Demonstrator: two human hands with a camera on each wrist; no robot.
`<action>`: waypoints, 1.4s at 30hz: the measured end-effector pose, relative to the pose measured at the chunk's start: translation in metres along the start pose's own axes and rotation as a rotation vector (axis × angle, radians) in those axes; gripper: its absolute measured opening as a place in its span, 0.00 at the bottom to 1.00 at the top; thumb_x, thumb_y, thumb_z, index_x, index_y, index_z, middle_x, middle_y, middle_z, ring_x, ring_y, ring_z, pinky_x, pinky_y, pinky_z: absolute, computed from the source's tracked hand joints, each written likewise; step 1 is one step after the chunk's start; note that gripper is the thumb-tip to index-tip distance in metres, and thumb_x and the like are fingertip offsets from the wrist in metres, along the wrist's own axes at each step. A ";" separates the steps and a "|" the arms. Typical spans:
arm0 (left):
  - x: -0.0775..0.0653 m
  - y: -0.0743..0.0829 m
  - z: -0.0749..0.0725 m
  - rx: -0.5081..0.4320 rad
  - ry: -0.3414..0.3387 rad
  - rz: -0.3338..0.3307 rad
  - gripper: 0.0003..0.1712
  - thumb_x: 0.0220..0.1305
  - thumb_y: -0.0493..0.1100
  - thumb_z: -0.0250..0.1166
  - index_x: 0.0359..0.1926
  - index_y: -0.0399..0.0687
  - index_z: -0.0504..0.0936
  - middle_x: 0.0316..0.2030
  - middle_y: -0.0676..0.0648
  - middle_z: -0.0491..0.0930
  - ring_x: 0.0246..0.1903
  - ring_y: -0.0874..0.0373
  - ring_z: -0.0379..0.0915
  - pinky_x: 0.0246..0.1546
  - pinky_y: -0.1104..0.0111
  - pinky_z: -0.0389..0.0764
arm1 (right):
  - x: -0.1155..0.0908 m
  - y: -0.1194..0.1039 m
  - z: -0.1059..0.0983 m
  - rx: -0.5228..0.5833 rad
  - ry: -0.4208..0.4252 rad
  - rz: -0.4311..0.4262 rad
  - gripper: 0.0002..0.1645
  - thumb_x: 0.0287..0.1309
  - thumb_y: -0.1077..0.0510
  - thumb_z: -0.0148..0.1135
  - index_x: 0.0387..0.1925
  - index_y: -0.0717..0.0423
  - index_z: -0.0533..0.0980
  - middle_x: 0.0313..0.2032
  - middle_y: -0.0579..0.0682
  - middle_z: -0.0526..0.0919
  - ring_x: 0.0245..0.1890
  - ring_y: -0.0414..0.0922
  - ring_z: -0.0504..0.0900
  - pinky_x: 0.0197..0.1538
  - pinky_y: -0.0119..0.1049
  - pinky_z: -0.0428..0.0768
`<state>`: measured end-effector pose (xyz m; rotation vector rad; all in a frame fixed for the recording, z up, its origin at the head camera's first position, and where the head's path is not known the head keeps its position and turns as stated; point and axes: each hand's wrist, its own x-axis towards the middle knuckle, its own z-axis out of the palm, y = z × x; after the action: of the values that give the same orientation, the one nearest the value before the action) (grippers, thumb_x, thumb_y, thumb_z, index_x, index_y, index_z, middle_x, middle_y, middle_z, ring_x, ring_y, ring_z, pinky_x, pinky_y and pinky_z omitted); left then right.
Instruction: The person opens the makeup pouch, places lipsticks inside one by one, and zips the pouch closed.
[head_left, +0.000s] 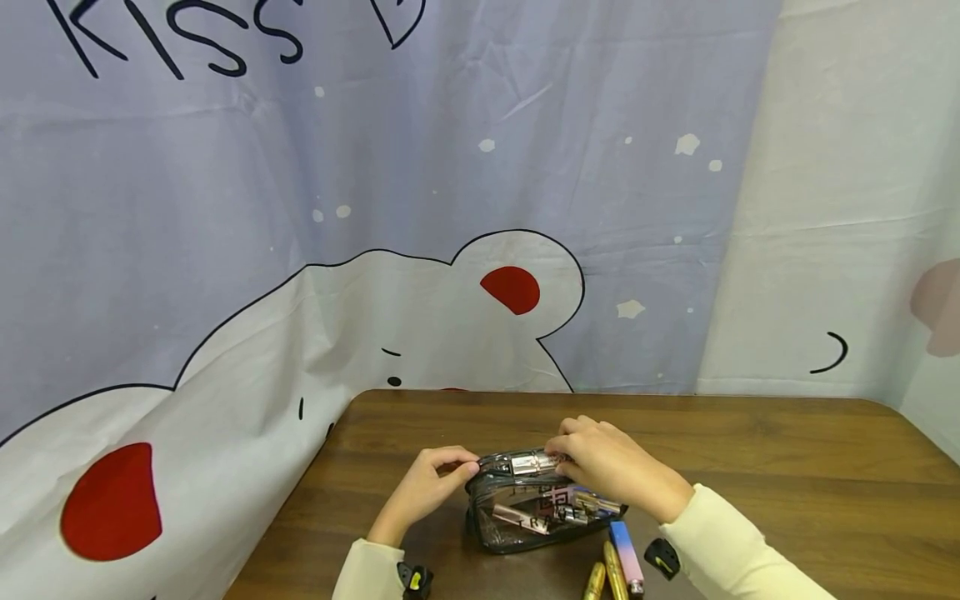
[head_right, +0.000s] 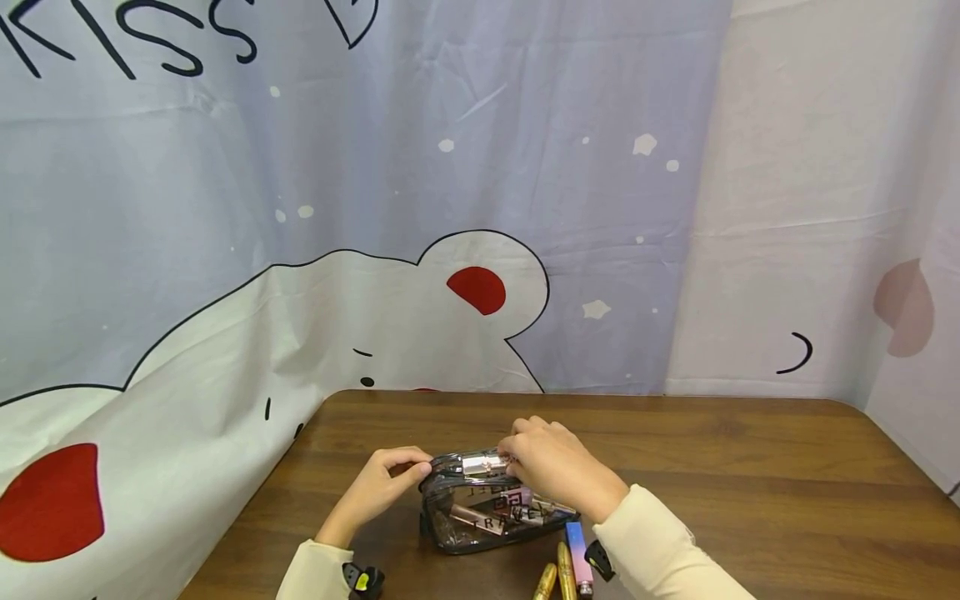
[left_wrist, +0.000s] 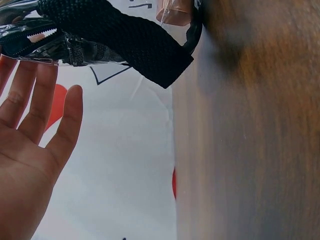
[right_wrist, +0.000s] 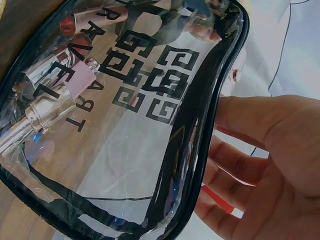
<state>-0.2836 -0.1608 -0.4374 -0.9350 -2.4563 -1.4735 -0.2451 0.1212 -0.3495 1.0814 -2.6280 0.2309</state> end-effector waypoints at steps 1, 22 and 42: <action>0.000 0.000 0.000 0.000 0.000 0.003 0.10 0.66 0.45 0.62 0.40 0.46 0.86 0.36 0.47 0.85 0.34 0.69 0.76 0.38 0.70 0.78 | 0.000 0.000 0.000 -0.007 0.002 -0.004 0.07 0.52 0.54 0.70 0.35 0.46 0.83 0.30 0.40 0.78 0.30 0.38 0.72 0.30 0.30 0.65; 0.001 -0.002 0.000 0.005 0.001 -0.004 0.09 0.66 0.44 0.62 0.39 0.47 0.86 0.36 0.47 0.85 0.34 0.69 0.75 0.39 0.72 0.77 | -0.001 0.001 0.000 -0.011 0.001 0.013 0.10 0.49 0.55 0.72 0.37 0.47 0.84 0.31 0.40 0.80 0.32 0.39 0.75 0.31 0.30 0.66; 0.000 -0.001 0.000 0.000 -0.002 0.001 0.08 0.66 0.40 0.61 0.40 0.44 0.86 0.37 0.45 0.85 0.34 0.70 0.74 0.39 0.68 0.78 | -0.002 0.001 0.001 0.045 0.001 0.026 0.11 0.49 0.56 0.72 0.37 0.44 0.83 0.34 0.40 0.82 0.33 0.39 0.75 0.33 0.32 0.67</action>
<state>-0.2844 -0.1616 -0.4383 -0.9383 -2.4568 -1.4723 -0.2447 0.1231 -0.3513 1.0616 -2.6493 0.2979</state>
